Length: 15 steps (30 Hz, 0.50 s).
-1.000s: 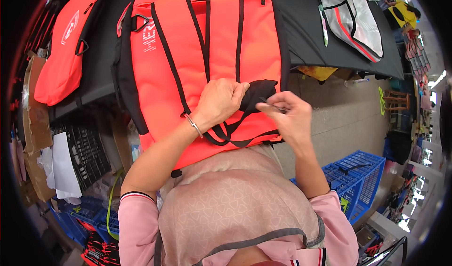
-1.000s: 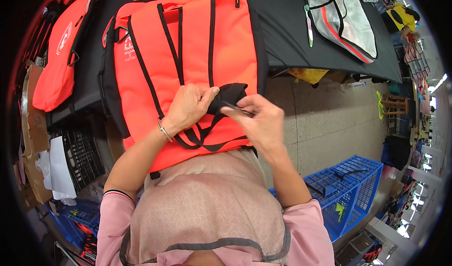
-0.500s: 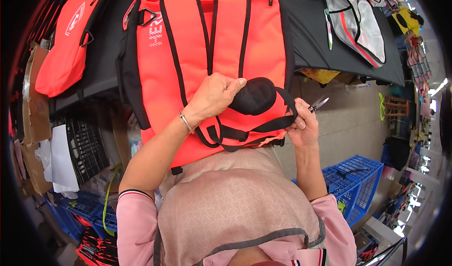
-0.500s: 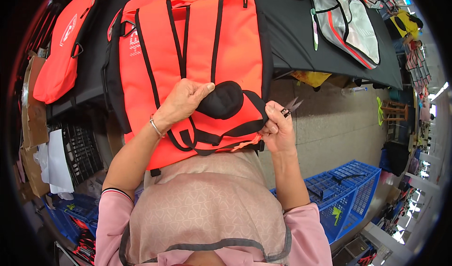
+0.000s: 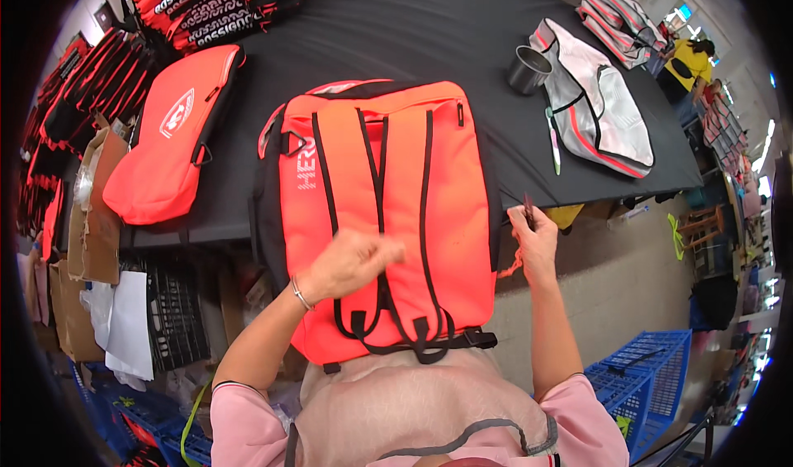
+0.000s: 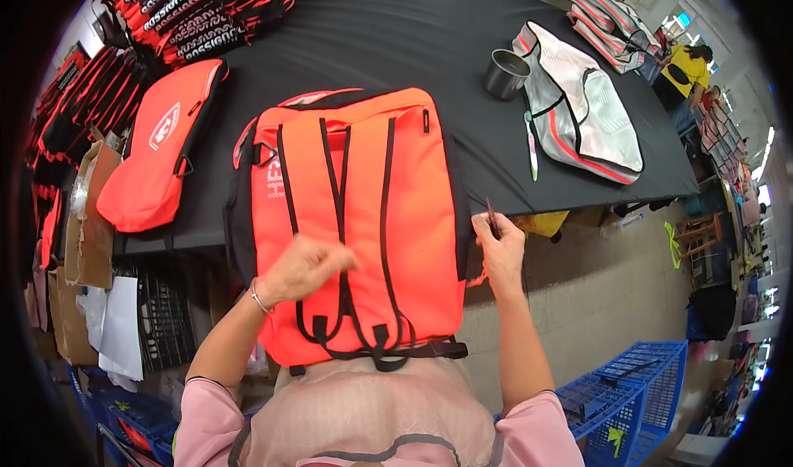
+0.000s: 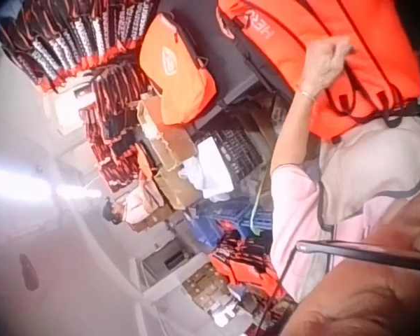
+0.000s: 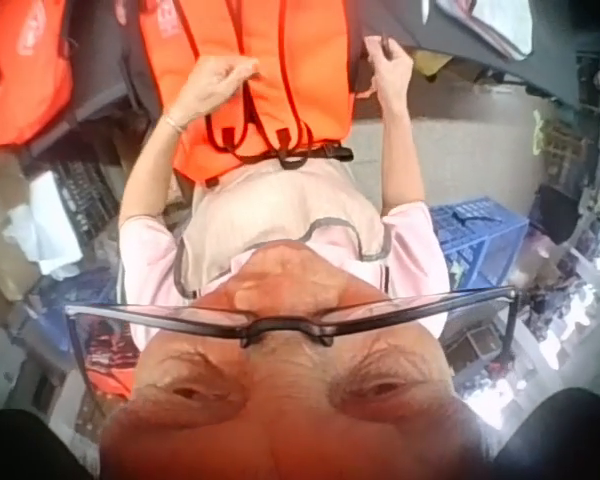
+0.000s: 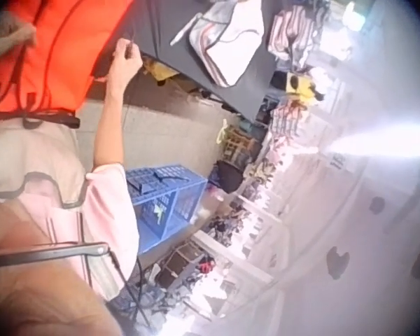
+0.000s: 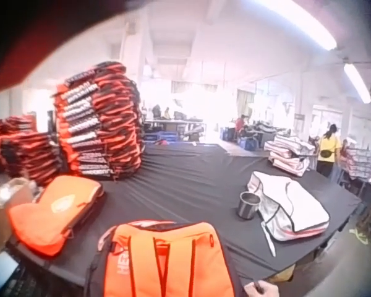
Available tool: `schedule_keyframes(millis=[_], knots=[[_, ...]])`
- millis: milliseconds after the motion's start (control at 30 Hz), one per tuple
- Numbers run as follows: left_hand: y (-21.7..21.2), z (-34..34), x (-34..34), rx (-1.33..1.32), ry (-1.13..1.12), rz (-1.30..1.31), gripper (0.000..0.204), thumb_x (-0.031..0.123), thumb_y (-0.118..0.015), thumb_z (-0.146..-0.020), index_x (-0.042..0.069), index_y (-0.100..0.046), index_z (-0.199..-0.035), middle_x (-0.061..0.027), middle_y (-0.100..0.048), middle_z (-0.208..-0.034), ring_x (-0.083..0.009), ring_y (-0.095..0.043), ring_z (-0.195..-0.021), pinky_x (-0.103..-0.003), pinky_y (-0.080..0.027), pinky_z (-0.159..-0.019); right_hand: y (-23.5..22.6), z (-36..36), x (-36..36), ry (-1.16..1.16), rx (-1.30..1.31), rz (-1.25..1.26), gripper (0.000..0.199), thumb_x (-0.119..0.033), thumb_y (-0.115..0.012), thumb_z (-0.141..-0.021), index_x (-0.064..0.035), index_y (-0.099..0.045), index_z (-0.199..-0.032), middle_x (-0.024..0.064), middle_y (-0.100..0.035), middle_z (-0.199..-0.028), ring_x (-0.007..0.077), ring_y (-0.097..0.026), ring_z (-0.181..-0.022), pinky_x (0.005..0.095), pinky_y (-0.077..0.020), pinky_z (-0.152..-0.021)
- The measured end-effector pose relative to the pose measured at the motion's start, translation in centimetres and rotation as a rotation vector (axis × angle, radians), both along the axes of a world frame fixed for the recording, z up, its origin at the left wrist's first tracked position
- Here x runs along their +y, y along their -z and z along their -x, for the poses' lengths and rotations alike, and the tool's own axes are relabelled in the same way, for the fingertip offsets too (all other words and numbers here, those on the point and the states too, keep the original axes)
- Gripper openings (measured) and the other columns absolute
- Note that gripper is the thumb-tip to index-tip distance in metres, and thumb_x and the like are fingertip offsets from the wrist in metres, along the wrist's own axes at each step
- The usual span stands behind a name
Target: Inspecting and trimming threads on backpacks in a manufacturing facility.
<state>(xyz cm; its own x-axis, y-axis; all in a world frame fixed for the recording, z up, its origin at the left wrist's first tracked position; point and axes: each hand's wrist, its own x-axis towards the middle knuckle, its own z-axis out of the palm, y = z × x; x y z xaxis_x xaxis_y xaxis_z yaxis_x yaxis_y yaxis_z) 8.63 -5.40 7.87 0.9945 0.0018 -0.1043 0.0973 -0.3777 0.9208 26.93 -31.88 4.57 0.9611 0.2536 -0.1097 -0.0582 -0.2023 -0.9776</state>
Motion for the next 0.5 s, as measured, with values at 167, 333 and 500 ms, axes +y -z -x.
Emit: schedule_keyframes(millis=[167,333,500], knots=[[-2.5,-6.8,2.9,-0.614,-0.361,-0.644,0.042,0.031,-0.061,-0.095,0.009,-0.061,-0.130,-0.0163,-0.064,-0.124,-0.0341,-0.058,-0.120,-0.051,-0.041,-0.104,3.5,-3.5,4.4,0.044,-0.386,0.071,0.030,-0.015,-0.074,-0.087,-0.0014,-0.065,-0.113,0.0055,-0.060,-0.100,0.0135,-0.058,-0.091,0.0267,-0.0472,-0.079],[2.1,-7.3,3.0,-0.243,-0.129,-1.219,0.061,0.057,-0.055,-0.091,0.036,-0.042,-0.147,-0.0104,-0.026,-0.159,-0.0428,-0.016,-0.147,-0.077,-0.016,-0.106,3.1,-2.0,6.7,0.006,-0.638,0.376,0.044,-0.011,-0.073,-0.083,-0.0053,-0.060,-0.125,0.0134,-0.056,-0.118,0.0296,-0.058,-0.107,0.0357,-0.0484,-0.091],[5.2,-3.3,3.2,-0.164,-0.022,-1.065,0.062,0.065,-0.051,-0.089,0.040,-0.043,-0.145,-0.0073,-0.027,-0.160,-0.0411,-0.015,-0.148,-0.076,-0.012,-0.108,3.2,-2.3,5.1,-0.104,-0.510,0.315,0.045,-0.006,-0.073,-0.082,-0.0063,-0.061,-0.125,0.0113,-0.056,-0.118,0.0251,-0.059,-0.107,0.0365,-0.0492,-0.090]])
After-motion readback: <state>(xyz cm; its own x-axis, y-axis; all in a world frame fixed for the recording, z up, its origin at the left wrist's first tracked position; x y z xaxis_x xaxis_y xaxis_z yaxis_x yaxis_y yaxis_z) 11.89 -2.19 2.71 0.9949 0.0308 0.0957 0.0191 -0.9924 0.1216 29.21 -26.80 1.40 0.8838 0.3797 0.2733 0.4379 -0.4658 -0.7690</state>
